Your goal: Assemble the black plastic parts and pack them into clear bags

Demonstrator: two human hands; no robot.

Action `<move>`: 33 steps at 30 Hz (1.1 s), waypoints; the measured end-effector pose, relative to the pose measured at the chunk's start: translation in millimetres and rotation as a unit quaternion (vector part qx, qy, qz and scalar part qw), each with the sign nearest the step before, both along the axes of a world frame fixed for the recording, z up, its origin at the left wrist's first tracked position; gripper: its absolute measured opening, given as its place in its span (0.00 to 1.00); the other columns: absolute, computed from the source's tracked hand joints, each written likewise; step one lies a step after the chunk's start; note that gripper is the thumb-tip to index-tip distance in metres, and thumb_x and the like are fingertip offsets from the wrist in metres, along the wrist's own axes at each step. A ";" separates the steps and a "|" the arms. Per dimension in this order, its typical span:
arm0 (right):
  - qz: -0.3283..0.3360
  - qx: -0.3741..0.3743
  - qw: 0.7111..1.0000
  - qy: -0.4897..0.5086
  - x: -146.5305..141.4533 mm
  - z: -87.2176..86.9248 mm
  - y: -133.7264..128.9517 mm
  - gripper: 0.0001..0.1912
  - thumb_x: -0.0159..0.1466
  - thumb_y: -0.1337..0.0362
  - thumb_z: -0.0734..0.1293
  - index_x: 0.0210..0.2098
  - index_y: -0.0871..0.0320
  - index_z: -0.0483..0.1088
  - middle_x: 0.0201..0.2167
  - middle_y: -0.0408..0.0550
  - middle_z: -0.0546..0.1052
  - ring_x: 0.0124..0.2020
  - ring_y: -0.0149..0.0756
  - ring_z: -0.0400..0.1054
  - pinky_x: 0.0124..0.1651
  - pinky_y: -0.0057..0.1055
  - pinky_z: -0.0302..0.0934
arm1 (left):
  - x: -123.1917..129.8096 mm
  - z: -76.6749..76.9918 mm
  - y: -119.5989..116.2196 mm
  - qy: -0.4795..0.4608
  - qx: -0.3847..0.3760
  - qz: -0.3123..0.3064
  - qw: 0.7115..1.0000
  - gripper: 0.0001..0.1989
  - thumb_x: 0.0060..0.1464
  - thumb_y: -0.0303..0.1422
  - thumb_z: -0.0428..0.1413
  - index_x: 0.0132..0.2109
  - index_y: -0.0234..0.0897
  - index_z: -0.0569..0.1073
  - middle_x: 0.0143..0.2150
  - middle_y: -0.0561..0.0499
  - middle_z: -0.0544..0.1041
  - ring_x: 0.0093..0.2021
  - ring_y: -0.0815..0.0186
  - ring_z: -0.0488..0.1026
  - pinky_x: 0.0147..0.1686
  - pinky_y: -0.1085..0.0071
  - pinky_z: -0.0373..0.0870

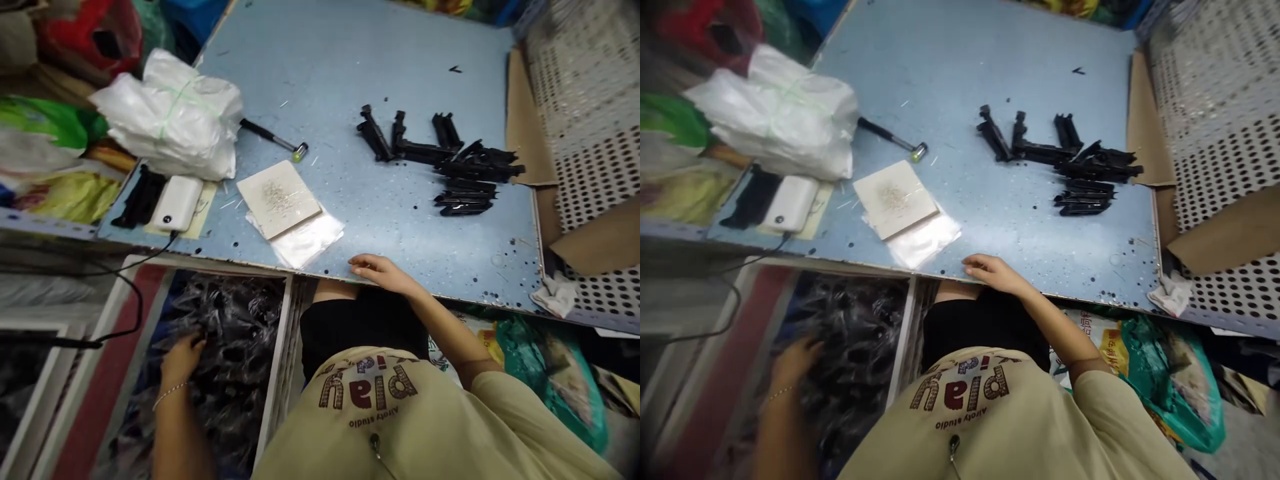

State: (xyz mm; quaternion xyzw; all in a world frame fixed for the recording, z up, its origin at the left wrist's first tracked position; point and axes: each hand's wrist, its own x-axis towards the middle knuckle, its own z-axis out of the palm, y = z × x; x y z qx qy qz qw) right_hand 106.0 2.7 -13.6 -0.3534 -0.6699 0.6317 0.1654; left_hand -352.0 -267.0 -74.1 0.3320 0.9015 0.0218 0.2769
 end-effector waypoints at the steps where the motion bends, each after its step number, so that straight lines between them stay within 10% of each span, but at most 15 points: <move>1: -0.014 0.043 0.999 -0.010 4.1 0.0 16.1 0.17 0.68 0.52 0.68 0.52 0.53 0.78 0.51 0.53 0.82 0.52 0.47 0.77 0.55 0.48 0.71 | 2.3 -3.9 11.9 -0.002 -0.006 0.001 1.000 0.14 0.49 0.45 0.58 0.29 0.38 0.76 0.28 0.39 0.82 0.41 0.38 0.82 0.45 0.44 0.77; 7: -0.154 0.325 0.903 -0.237 35.4 19.2 177.1 0.23 0.69 0.69 0.60 0.61 0.61 0.72 0.63 0.64 0.73 0.66 0.53 0.65 0.68 0.52 0.58 | 88.2 40.0 97.4 -0.198 0.121 -0.062 0.971 0.20 0.51 0.49 0.59 0.45 0.42 0.82 0.50 0.44 0.86 0.55 0.46 0.81 0.60 0.52 0.74; 11: -0.192 0.348 0.815 -0.422 39.3 38.1 270.5 0.27 0.68 0.76 0.56 0.65 0.72 0.66 0.69 0.74 0.65 0.72 0.58 0.55 0.71 0.56 0.47 | 173.6 72.7 164.0 -0.324 0.225 -0.168 0.903 0.18 0.58 0.48 0.59 0.48 0.43 0.83 0.52 0.47 0.85 0.55 0.52 0.81 0.61 0.54 0.75; 15: -0.183 0.351 0.809 -0.436 44.8 60.8 305.6 0.17 0.68 0.70 0.62 0.52 0.70 0.74 0.56 0.73 0.76 0.60 0.57 0.68 0.65 0.51 0.53 | 226.3 75.9 222.7 -0.356 0.295 -0.260 0.848 0.14 0.62 0.42 0.58 0.50 0.45 0.82 0.52 0.46 0.84 0.53 0.55 0.82 0.57 0.55 0.79; 19: -0.255 0.333 0.877 -0.235 52.3 78.8 277.7 0.17 0.70 0.61 0.62 0.52 0.62 0.75 0.52 0.60 0.78 0.53 0.50 0.71 0.57 0.44 0.62 | 253.5 70.0 270.3 -0.398 0.317 -0.267 0.819 0.15 0.65 0.42 0.57 0.55 0.46 0.79 0.54 0.44 0.82 0.53 0.56 0.81 0.55 0.55 0.80; 25: -0.276 0.191 0.942 0.033 29.5 70.5 136.9 0.17 0.62 0.48 0.74 0.44 0.51 0.78 0.43 0.49 0.77 0.48 0.45 0.71 0.53 0.44 0.69 | 310.4 73.0 330.2 -0.421 0.446 -0.232 0.755 0.52 0.55 0.50 0.67 0.76 0.47 0.48 0.74 0.34 0.60 0.70 0.49 0.67 0.66 0.50 0.69; 29: -0.202 0.110 0.968 0.099 35.9 69.5 80.9 0.19 0.70 0.44 0.66 0.46 0.50 0.79 0.44 0.51 0.78 0.46 0.44 0.74 0.47 0.43 0.73 | 324.5 74.3 330.0 -0.454 0.417 -0.192 0.763 0.39 0.62 0.57 0.57 0.71 0.43 0.56 0.64 0.38 0.72 0.65 0.51 0.72 0.64 0.52 0.71; 33: -0.193 0.310 0.930 -0.045 54.2 69.9 83.1 0.23 0.74 0.43 0.60 0.53 0.53 0.73 0.47 0.54 0.77 0.46 0.44 0.72 0.44 0.41 0.70 | 322.2 80.4 302.0 -0.437 0.389 -0.204 0.785 0.37 0.67 0.57 0.50 0.73 0.42 0.54 0.59 0.39 0.75 0.58 0.51 0.77 0.57 0.54 0.76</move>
